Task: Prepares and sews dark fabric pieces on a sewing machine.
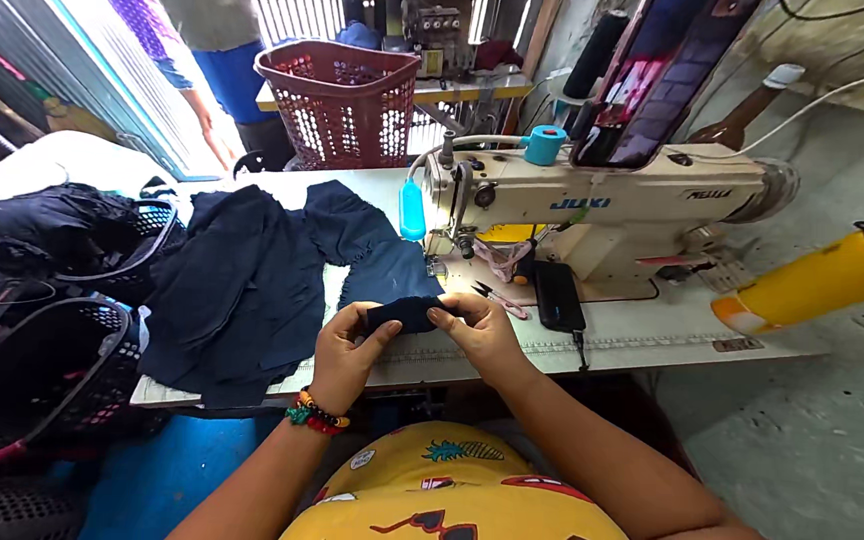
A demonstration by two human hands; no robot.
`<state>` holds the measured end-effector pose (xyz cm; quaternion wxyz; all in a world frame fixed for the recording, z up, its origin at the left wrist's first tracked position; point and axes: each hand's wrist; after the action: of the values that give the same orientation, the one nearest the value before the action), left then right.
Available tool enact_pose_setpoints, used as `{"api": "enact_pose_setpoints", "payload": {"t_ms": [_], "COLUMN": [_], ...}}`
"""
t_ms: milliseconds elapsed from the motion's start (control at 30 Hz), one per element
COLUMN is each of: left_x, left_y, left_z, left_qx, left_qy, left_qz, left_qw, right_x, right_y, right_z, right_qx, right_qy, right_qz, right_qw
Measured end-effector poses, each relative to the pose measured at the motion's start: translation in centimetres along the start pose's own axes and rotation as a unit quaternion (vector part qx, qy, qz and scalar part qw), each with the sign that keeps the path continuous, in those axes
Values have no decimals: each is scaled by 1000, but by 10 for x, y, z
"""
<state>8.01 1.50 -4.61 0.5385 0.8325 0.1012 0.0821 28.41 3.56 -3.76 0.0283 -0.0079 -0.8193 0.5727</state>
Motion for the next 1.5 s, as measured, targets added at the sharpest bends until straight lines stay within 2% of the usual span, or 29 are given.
{"api": "enact_pose_setpoints", "payload": {"t_ms": [167,400,500,600,667,767,867,967,1067,1200,1267,1300,1333,1367,1400,1433,1467,1500], "left_x": [-3,-4,-9,-24,-36,-51,-64,-72,-74,-72,-67,-62,-54,-46,-42,-43,-46,-47], "left_y": [-1,-1,0,1,-2,-16,-36,-44,-43,-44,-41,-33,-21,-7,5,12,12,7], "left_z": [0,3,3,6,13,29,47,58,61,59,56,55,54,51,47,43,41,39], "left_qx": [38,59,89,185,263,333,350,346,328,271,197,118,5,-131,-258,-356,-409,-430], "left_qy": [-15,-33,-53,-100,-139,-189,-217,-214,-198,-155,-105,-66,-28,-10,-36,-108,-201,-280], "left_qz": [-14,-18,-44,-125,-183,-240,-263,-281,-275,-277,-249,-223,-188,-157,-135,-121,-111,-101], "left_qw": [999,998,994,970,937,892,873,869,882,909,943,965,982,979,956,921,883,853], "right_x": [-2,-3,-6,-14,-20,-24,-23,-22,-19,-18,-19,-20,-21,-21,-21,-21,-21,-21], "right_y": [-1,2,4,5,8,27,42,42,37,34,33,33,32,31,29,28,27,26], "right_z": [2,2,6,21,39,67,80,79,79,78,78,78,80,80,80,79,79,78], "right_qx": [-39,-34,-108,-282,-358,-385,-393,-402,-427,-475,-483,-484,-486,-490,-495,-499,-501,-500], "right_qy": [17,23,19,10,-13,-63,-103,-140,-156,-131,-123,-117,-112,-108,-103,-98,-94,-91], "right_qz": [7,-29,42,198,249,267,299,322,330,332,335,335,336,336,335,334,332,331], "right_qw": [999,999,993,939,900,881,863,846,827,804,800,800,799,797,795,794,794,795]}}
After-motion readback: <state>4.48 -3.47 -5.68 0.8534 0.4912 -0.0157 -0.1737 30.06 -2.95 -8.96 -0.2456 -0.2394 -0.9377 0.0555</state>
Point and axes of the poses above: each hand's wrist, its own z-axis away from the middle knuckle, its own x-axis out of the palm, y = z × x, and after that the axes turned 13 degrees about y, right-handed
